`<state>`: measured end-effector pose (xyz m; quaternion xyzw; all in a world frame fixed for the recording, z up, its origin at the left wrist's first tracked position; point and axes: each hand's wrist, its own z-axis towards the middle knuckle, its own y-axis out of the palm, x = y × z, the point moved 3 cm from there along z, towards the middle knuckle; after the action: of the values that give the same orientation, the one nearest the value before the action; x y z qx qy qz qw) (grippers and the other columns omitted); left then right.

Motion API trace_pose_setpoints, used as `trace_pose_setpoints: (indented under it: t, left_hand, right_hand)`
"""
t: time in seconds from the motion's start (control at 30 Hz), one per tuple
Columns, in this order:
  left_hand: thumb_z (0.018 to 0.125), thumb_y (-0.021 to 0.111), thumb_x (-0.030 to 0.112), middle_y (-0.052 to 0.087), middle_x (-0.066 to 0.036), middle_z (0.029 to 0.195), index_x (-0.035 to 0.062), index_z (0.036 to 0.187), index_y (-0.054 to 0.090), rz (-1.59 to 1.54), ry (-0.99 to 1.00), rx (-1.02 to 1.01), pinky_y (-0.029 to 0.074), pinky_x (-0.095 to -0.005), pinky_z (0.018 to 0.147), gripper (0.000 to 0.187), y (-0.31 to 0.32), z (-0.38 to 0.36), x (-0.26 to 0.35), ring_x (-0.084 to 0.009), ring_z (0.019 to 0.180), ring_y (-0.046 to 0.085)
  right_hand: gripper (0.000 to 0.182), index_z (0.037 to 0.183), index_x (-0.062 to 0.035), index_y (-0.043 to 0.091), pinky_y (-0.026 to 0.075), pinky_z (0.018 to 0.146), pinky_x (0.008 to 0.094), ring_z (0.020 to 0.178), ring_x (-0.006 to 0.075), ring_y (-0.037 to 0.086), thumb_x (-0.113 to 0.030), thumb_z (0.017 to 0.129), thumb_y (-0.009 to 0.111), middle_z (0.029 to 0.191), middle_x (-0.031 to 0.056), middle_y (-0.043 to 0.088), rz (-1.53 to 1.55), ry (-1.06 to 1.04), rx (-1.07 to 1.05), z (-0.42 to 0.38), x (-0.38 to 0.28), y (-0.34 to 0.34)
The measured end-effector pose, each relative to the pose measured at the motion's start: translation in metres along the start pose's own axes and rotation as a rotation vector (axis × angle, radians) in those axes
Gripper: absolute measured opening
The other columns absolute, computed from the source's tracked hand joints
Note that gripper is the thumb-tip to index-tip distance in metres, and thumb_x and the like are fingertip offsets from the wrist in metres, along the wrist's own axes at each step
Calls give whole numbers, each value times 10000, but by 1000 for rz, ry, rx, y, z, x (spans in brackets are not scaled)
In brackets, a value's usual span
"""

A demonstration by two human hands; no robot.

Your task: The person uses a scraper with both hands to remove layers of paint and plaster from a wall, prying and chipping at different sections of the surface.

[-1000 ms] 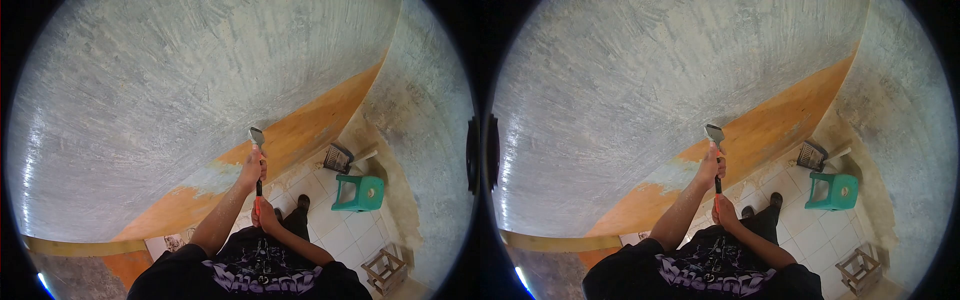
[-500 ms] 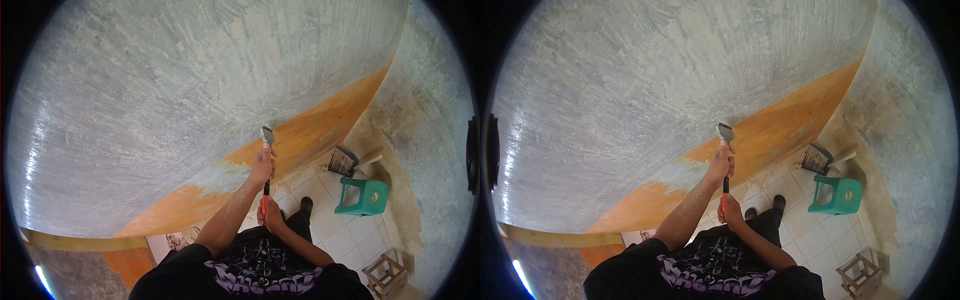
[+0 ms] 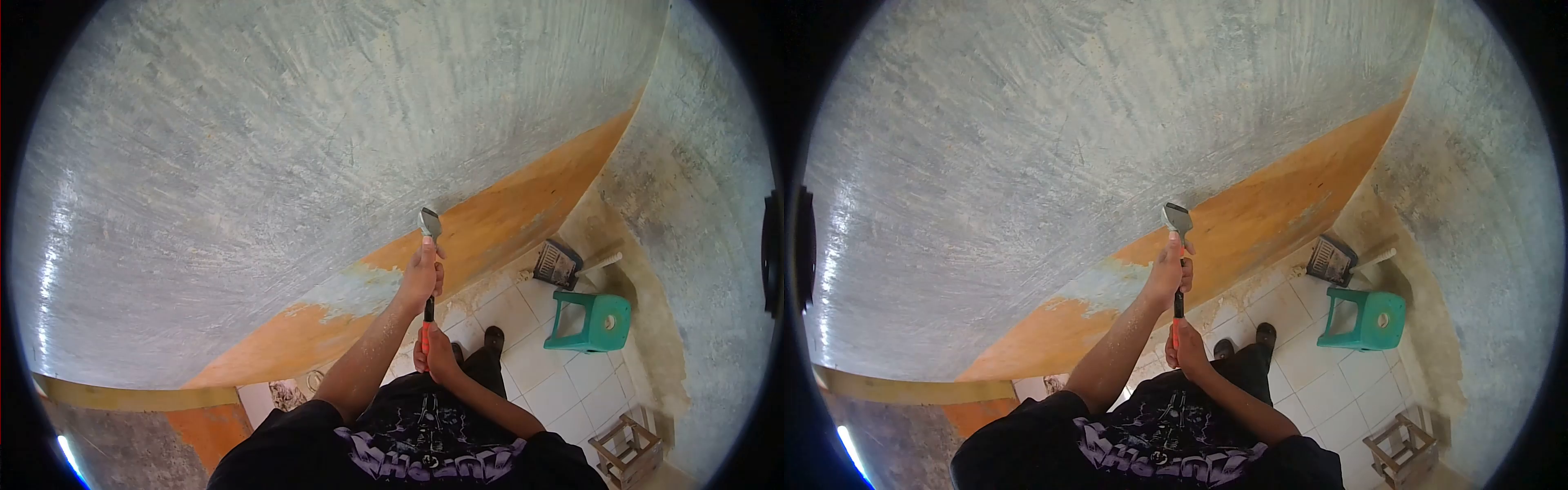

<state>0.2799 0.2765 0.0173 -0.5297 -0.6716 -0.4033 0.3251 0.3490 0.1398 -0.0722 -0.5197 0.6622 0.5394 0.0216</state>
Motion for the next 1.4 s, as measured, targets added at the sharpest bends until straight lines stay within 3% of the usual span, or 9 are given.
trace_pose_setpoints:
  t: [0.2, 0.3, 0.33, 1.4]
  left_hand:
    - [1001, 331, 653, 291, 49, 562, 113, 989, 459, 51, 35, -44, 259, -261, 418, 555, 22, 21, 4, -71, 437, 270]
    - [1011, 335, 627, 308, 45, 561, 97, 973, 464, 9, 7, -35, 274, -265, 413, 546, 14, 13, 5, -75, 433, 293]
    - [1017, 336, 613, 316, 44, 560, 89, 964, 467, -13, -11, -27, 280, -268, 410, 542, 10, 7, 5, -77, 430, 303]
    - [998, 323, 660, 280, 55, 555, 97, 1028, 463, 33, 11, 8, 276, -266, 417, 581, 15, 5, 3, -77, 433, 272]
  right_hand:
    - [509, 877, -97, 419, 330, 366, 278, 387, 133, 391, -568, 1040, 320, 554, 22, 404, 108, -53, 67, 8, -24, -7]
    - [494, 919, -120, 428, 347, 387, 300, 396, 155, 391, -588, 1030, 315, 542, 27, 394, -18, -58, 25, 5, -14, -7]
    - [493, 928, -119, 427, 342, 387, 302, 397, 154, 382, -589, 1029, 321, 542, 28, 393, 36, 21, 18, 5, -9, -5]
    - [508, 877, -110, 425, 307, 352, 292, 365, 136, 350, -580, 1037, 314, 524, 18, 379, 73, 39, 11, -5, -17, -8]
